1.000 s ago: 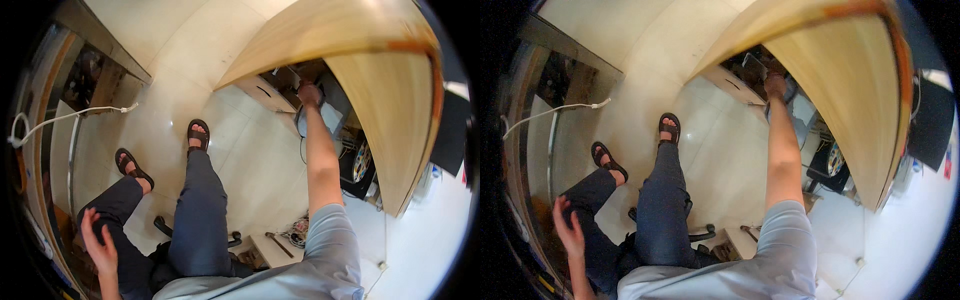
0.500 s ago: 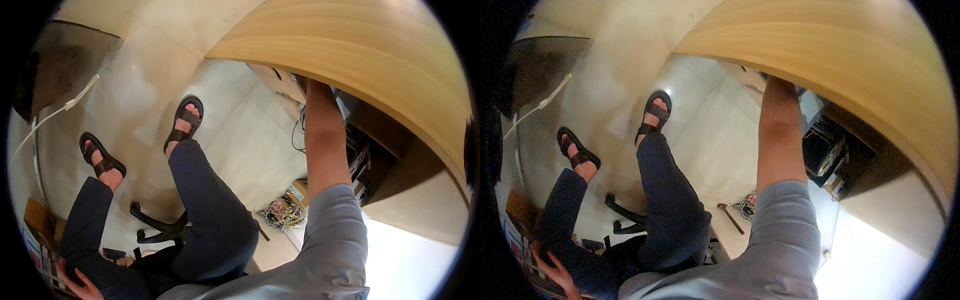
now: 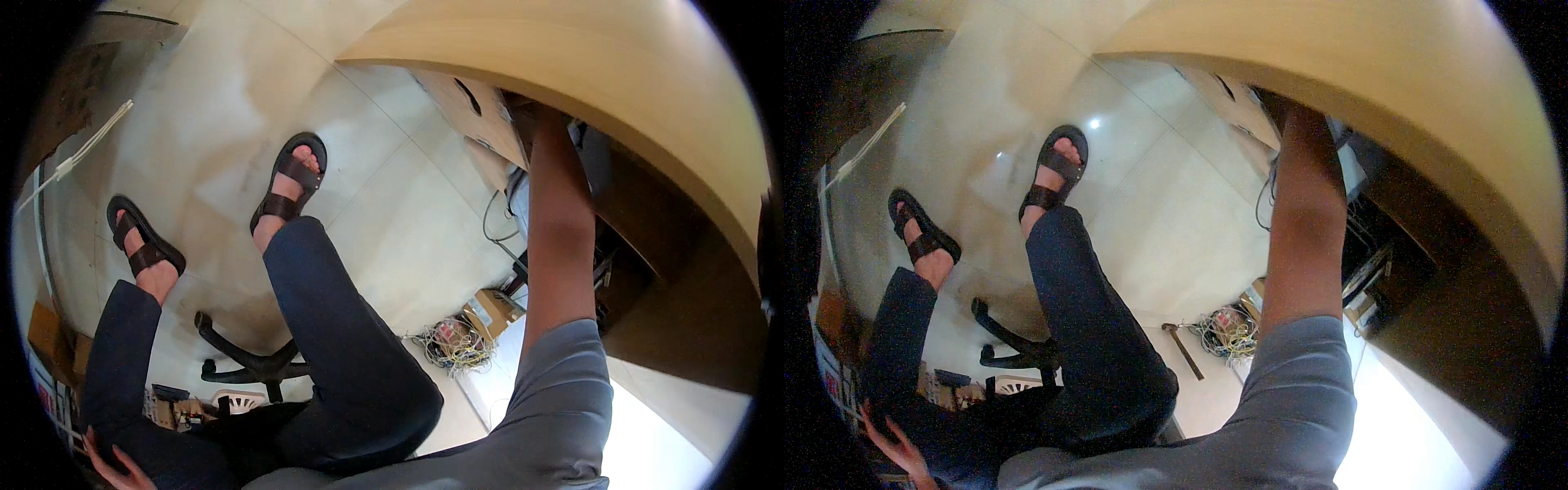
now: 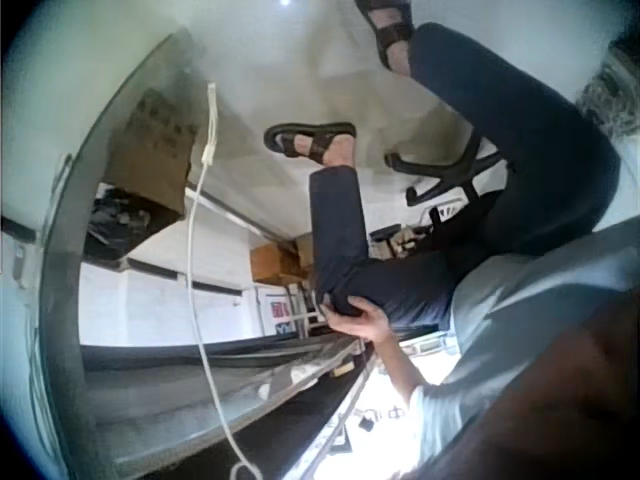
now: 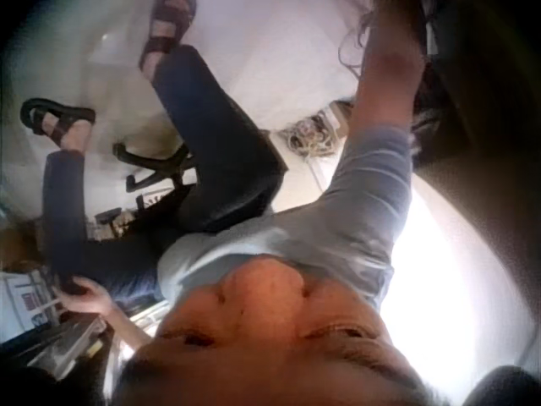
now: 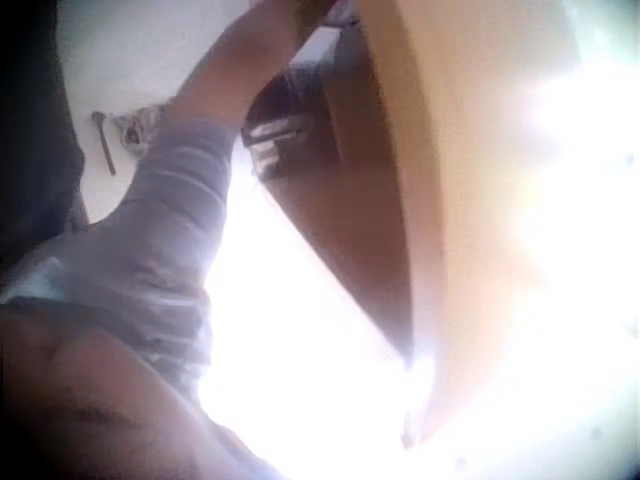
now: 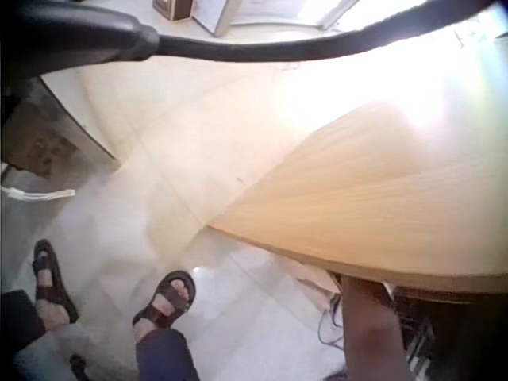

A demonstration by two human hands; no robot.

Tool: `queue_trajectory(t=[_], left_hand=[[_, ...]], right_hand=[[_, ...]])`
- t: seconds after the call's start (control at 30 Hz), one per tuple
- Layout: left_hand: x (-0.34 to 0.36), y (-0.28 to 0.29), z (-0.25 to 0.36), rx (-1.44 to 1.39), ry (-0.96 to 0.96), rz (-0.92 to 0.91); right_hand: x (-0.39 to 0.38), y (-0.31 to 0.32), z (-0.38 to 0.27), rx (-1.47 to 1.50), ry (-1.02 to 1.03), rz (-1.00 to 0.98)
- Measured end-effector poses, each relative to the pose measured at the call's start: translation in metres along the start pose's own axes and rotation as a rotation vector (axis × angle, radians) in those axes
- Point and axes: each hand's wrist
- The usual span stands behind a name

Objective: The person disassembles a smartphone, removes the battery, and places the components into a metal case. They then retrieve a yellow plastic box, open it, and place the phone parts inside before closing the box.

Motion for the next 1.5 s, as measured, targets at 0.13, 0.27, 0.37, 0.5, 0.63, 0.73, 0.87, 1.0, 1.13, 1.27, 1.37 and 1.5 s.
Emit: queue_trajectory(t=[0.13, 0.27, 0.37, 0.5, 0.63, 0.73, 0.87, 1.0, 1.13, 1.27, 1.37, 1.5], left_hand=[[0.0, -0.005, 0.001, 0.047, -0.026, 0.019], [0.0, -0.01, 0.0, -0.065, -0.041, 0.076], [0.001, -0.009, 0.002, -0.024, -0.072, 0.042], [-0.009, -0.003, 0.009, 0.066, 0.016, -0.003], [-0.013, -0.005, 0.011, 0.055, -0.016, -0.014], [-0.012, -0.006, 0.01, 0.115, -0.006, -0.023], [-0.011, -0.008, 0.015, 0.079, 0.011, -0.025], [-0.009, -0.001, 0.028, -0.009, -0.107, 0.059], [0.02, -0.008, 0.088, -0.237, -0.207, 0.09], [0.077, -0.043, 0.223, -1.104, -0.061, -0.173], [0.12, -0.068, 0.338, -1.771, 0.185, -0.953], [0.108, -0.066, 0.423, -2.209, 0.206, -1.265]], right_hand=[[-0.004, 0.044, 0.004, 0.056, 0.007, 0.043], [-0.002, 0.04, -0.009, 0.013, 0.01, 0.041], [0.005, 0.013, -0.017, -0.036, -0.004, 0.02], [0.006, -0.019, -0.021, -0.085, -0.052, -0.011], [0.001, -0.032, -0.015, -0.107, -0.096, -0.004], [0.0, -0.031, -0.008, -0.089, -0.122, 0.028], [0.0, -0.012, 0.004, 0.073, -0.138, 0.204], [-0.038, 0.059, 0.022, 0.799, -0.27, 0.445], [-0.145, 0.177, 0.014, 1.967, -0.602, 0.247], [-0.279, 0.26, -0.069, 2.445, -0.694, -0.268], [-0.349, 0.288, -0.139, 1.965, -0.658, -0.357], [-0.384, 0.294, -0.188, 0.969, 0.156, -0.287]])
Point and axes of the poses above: each hand's wrist, its own x-axis towards the middle knuckle, its own y-axis out of the back of the hand, z = x × y, and after that the axes turned 4 degrees about z, right-handed
